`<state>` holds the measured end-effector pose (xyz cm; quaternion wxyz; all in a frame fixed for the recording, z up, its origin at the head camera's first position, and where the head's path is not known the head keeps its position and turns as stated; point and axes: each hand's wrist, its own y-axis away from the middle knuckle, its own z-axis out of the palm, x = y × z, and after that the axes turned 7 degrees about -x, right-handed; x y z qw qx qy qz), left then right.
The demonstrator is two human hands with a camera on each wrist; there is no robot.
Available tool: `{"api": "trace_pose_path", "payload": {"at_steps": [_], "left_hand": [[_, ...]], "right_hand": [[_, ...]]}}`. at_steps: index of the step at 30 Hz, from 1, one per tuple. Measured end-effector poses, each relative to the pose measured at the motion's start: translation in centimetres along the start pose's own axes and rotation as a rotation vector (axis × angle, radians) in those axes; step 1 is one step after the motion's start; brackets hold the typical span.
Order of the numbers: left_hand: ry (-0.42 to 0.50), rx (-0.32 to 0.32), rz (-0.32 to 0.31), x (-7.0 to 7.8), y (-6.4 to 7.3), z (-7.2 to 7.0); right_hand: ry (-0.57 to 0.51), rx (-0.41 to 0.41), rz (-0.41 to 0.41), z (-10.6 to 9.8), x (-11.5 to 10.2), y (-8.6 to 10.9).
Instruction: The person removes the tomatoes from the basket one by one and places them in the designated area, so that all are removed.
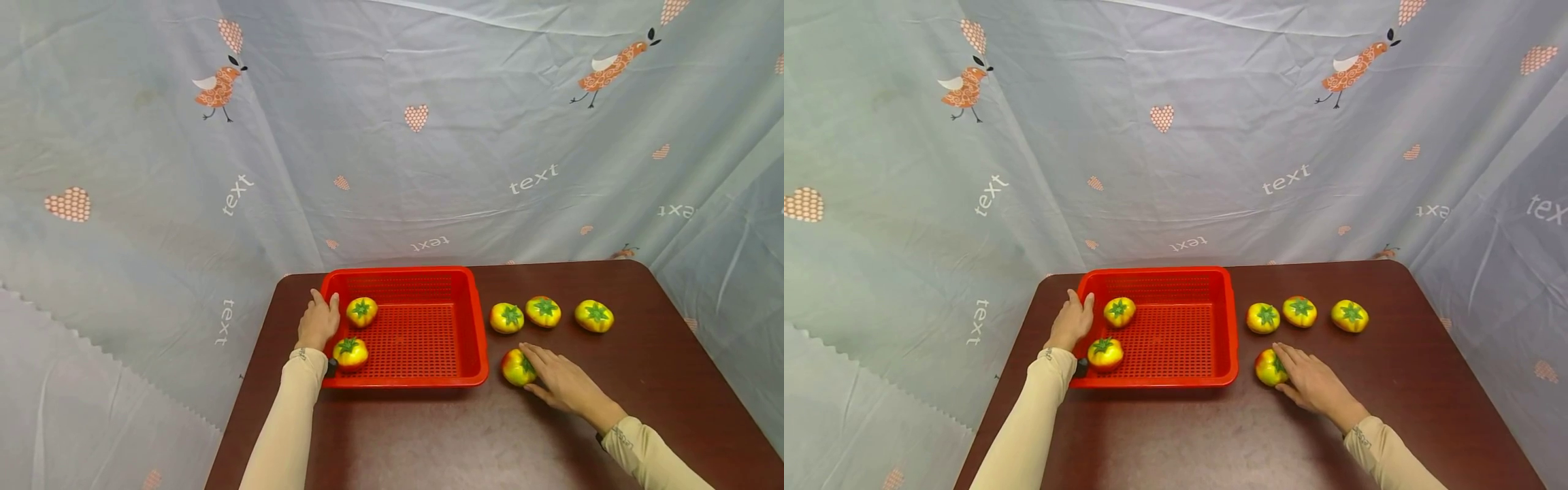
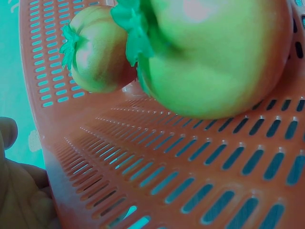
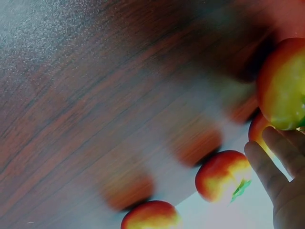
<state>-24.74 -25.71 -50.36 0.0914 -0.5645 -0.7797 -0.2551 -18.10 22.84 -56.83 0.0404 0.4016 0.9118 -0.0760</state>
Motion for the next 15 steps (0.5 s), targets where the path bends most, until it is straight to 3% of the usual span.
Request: {"api": "trace_pose_path", "payload": {"at_steps": [15], "left_hand": [[-0.001,-0.006,-0.004,0.0,0.03,0.01]], "right_hand": [[0.024,0.016,-0.001,-0.19,-0.17,-0.04]]}}
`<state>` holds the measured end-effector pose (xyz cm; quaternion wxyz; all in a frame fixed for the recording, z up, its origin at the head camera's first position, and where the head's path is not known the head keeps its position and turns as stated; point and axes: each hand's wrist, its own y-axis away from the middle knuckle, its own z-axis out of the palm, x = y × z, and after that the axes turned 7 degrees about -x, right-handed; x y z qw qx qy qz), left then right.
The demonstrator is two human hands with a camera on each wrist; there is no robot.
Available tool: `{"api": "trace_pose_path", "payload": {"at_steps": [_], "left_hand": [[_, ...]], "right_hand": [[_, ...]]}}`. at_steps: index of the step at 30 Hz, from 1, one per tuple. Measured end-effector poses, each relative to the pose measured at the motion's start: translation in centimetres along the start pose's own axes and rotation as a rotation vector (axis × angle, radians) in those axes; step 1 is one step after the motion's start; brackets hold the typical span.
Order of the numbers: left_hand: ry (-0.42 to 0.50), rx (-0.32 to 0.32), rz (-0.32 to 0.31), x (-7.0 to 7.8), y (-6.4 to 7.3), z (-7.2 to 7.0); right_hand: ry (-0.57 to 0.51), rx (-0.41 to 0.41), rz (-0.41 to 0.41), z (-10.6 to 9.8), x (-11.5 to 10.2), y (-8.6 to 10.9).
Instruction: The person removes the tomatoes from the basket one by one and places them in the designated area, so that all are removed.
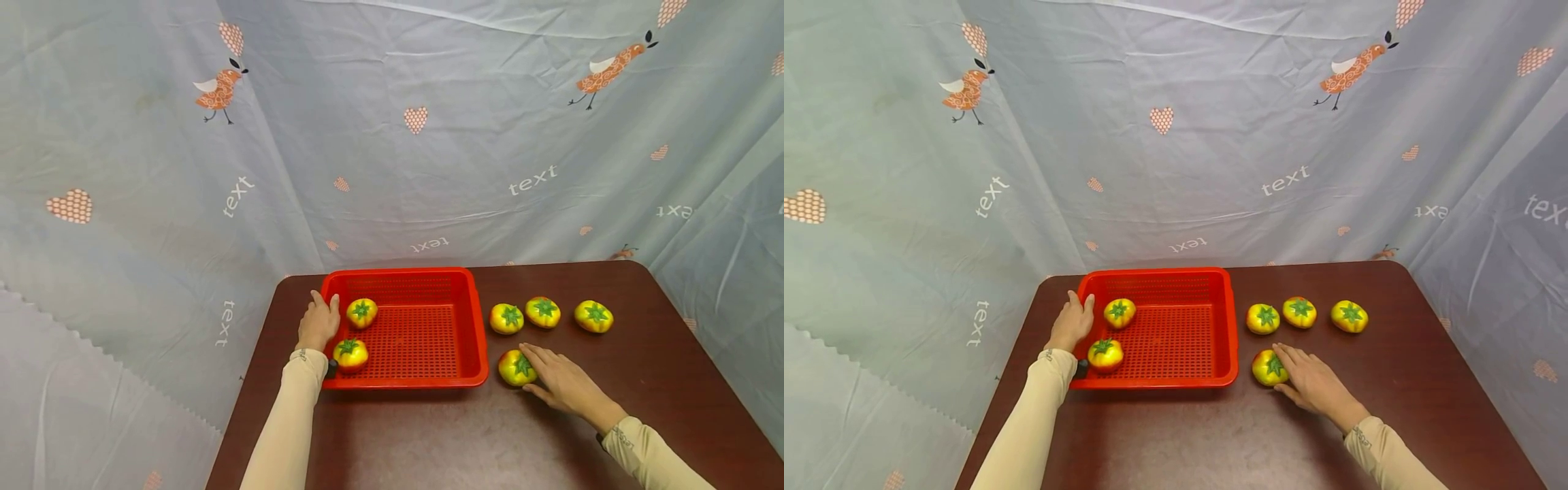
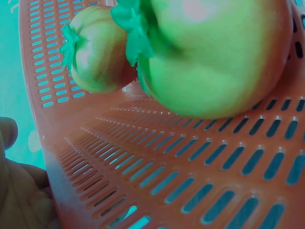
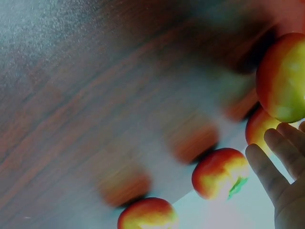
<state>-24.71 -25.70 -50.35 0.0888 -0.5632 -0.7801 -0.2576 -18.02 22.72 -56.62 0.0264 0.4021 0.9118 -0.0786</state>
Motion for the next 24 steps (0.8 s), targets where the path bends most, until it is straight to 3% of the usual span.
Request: {"api": "trace_pose_path", "payload": {"at_steps": [10,24], "left_hand": [[0.005,0.005,0.002,0.1,0.3,-0.1],[0.009,0.021,0.006,0.1,0.5,-0.1]], "right_hand": [[0.003,0.137,-0.069,-1.8,0.2,-1.1],[0.035,0.138,-0.12,-5.2,-0.1,-4.9]]}}
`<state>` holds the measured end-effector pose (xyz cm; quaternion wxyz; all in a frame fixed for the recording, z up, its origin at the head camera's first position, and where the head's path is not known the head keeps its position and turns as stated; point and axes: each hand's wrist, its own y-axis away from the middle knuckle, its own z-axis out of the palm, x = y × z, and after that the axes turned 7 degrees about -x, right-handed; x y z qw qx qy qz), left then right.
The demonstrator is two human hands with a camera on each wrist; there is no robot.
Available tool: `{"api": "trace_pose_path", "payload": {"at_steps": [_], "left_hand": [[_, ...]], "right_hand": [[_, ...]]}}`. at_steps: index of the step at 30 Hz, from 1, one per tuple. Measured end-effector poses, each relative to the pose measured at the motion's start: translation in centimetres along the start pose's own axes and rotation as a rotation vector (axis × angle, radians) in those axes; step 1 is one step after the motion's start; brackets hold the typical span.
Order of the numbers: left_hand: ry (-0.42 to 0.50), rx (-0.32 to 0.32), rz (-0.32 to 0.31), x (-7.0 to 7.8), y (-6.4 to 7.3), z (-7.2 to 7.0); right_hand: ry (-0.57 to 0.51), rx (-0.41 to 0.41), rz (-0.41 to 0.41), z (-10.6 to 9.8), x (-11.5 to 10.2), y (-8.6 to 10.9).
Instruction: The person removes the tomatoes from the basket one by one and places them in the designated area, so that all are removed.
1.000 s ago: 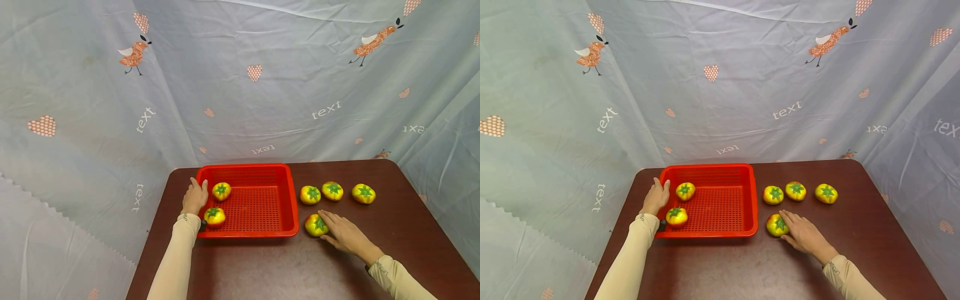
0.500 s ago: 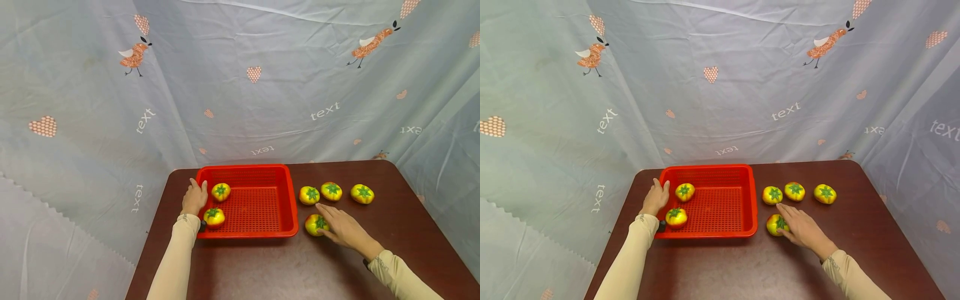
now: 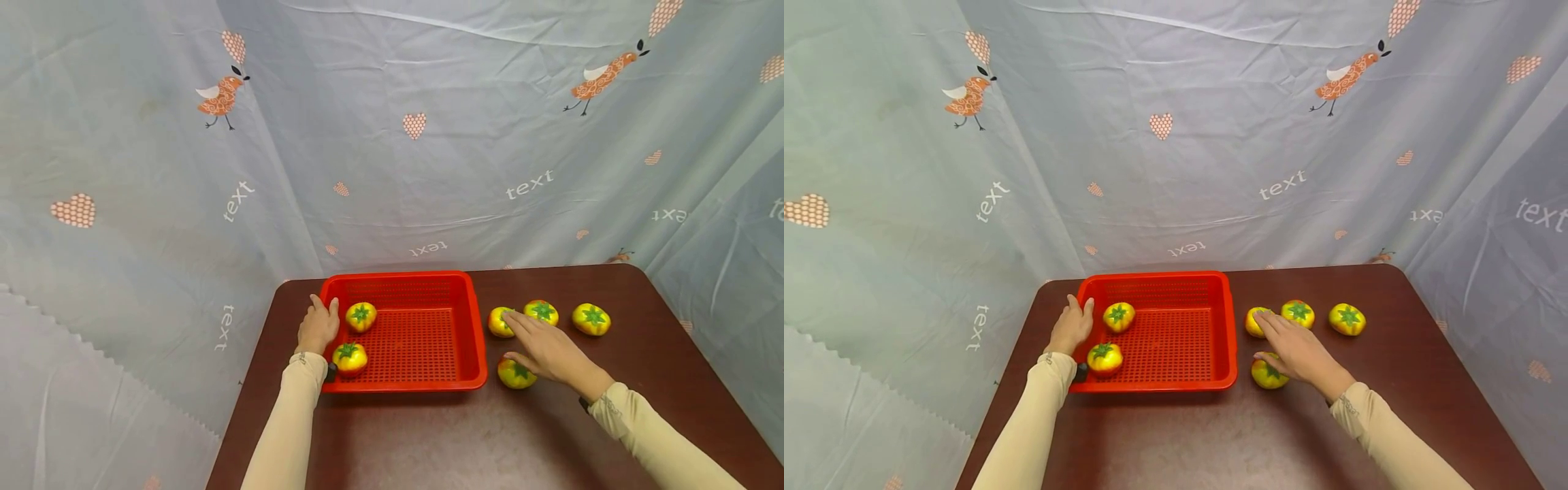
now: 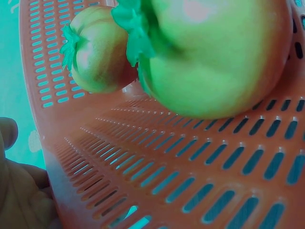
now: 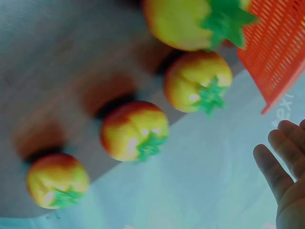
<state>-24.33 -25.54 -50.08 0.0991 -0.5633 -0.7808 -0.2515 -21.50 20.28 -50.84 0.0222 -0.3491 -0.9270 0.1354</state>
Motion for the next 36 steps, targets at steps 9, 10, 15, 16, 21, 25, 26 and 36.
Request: {"api": "trace_pose_path", "payload": {"at_steps": [9,10,15,16,21,25,26,36], "left_hand": [[0.001,0.011,-0.004,0.0,-0.2,0.2],[0.001,0.008,-0.005,0.0,-0.2,0.2],[-0.001,-0.002,-0.013,0.0,-0.1,0.2],[0.001,-0.001,-0.014,-0.1,-0.1,0.2],[0.004,0.004,-0.006,0.1,-0.2,0.2],[0.004,0.005,-0.002,0.1,-0.4,0.2],[0.004,0.005,-0.001,0.0,-0.4,0.2],[-0.007,0.001,0.001,0.0,-0.4,0.2]], "right_hand": [[-0.018,-0.058,-0.014,-1.7,-0.6,-3.8],[-0.017,-0.069,-0.014,-1.9,-0.8,-4.2],[0.005,-0.088,-0.036,-2.5,-1.6,-5.9],[0.013,-0.08,-0.046,-2.5,-1.8,-6.2],[0.037,-0.039,-0.088,-2.4,-2.4,-7.2],[0.045,-0.038,-0.102,-2.3,-2.8,-7.9],[0.048,-0.044,-0.102,-2.3,-3.0,-8.0],[0.032,-0.112,-0.127,-2.1,-5.0,-10.6]]}}
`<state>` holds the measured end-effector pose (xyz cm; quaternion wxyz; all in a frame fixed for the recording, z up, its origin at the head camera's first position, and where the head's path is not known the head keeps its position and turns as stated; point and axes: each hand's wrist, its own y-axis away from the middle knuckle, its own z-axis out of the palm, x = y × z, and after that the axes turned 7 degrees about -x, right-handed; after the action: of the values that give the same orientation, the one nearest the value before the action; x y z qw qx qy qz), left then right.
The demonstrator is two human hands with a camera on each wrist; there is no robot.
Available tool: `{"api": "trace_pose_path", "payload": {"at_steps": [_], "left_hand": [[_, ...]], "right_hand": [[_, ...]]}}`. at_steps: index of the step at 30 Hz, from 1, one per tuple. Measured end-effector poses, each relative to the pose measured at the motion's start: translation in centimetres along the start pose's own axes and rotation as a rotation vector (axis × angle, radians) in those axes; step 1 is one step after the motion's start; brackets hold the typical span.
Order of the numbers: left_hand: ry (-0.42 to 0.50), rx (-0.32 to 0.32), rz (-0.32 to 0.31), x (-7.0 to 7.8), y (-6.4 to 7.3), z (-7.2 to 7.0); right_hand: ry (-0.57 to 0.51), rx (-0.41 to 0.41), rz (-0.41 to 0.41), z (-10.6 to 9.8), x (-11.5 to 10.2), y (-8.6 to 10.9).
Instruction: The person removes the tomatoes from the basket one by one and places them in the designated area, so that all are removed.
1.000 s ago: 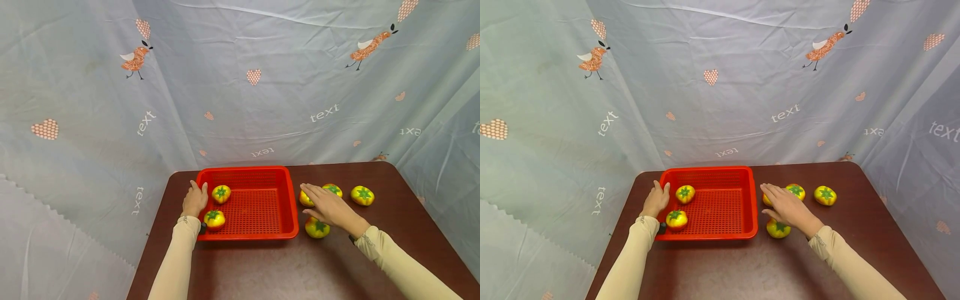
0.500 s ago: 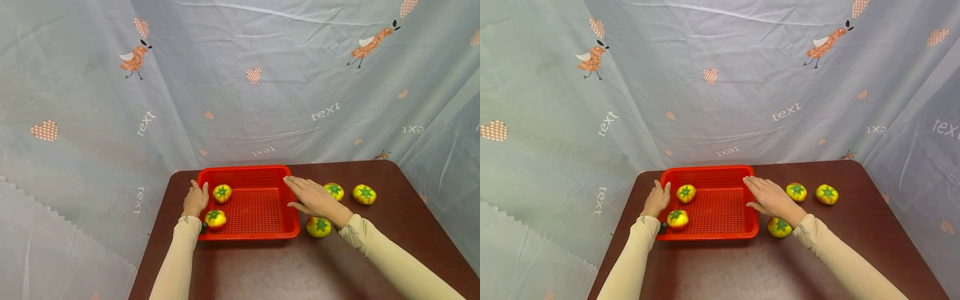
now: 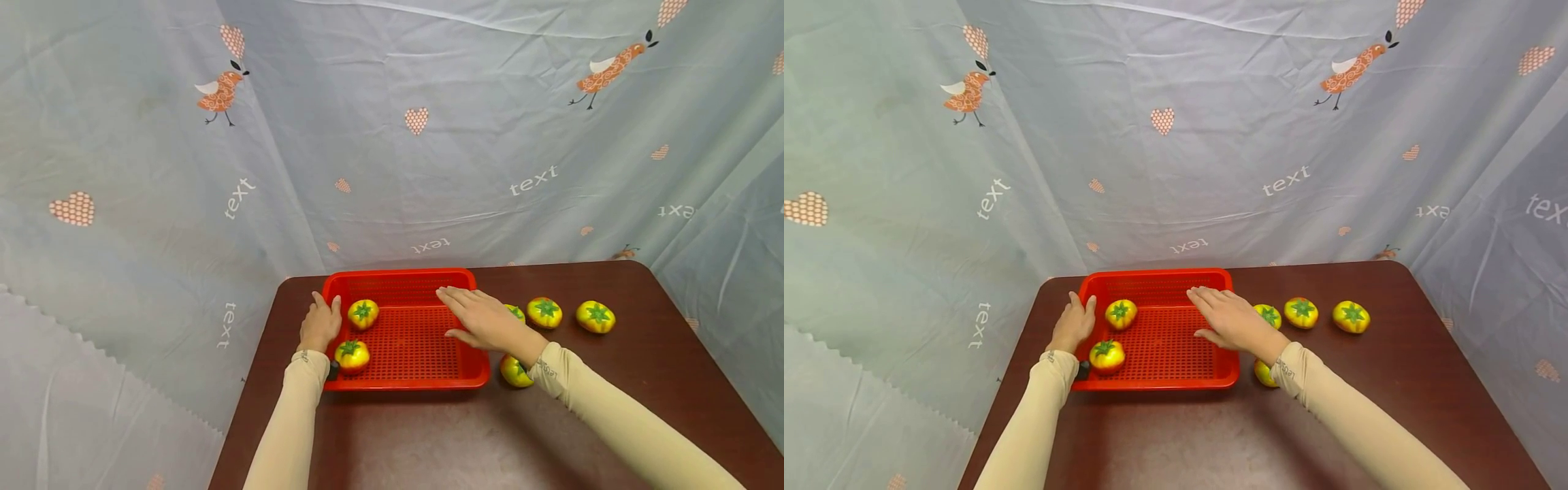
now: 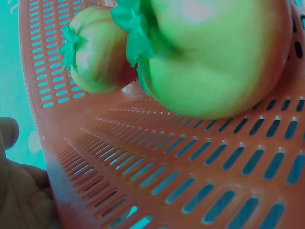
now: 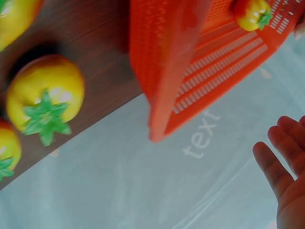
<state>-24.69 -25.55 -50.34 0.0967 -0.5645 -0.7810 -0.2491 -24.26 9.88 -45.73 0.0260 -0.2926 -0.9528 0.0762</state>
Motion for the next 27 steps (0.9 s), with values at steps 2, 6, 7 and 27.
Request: {"api": "trace_pose_path", "payload": {"at_steps": [2,6,7,27], "left_hand": [[0.002,0.002,-0.001,-0.1,-0.1,0.1],[0.005,-0.004,-0.006,-0.3,-0.1,0.1],[0.007,-0.006,-0.007,-0.3,-0.1,0.1],[0.016,-0.012,-0.006,-0.3,-0.1,0.0]], "right_hand": [[-0.001,-0.007,-0.011,0.0,-0.4,-0.6],[-0.004,-0.022,-0.027,0.1,-1.0,-1.7],[-0.006,-0.029,-0.029,0.1,-1.1,-1.9],[0.025,-0.138,-0.092,0.8,-4.2,-5.7]]}}
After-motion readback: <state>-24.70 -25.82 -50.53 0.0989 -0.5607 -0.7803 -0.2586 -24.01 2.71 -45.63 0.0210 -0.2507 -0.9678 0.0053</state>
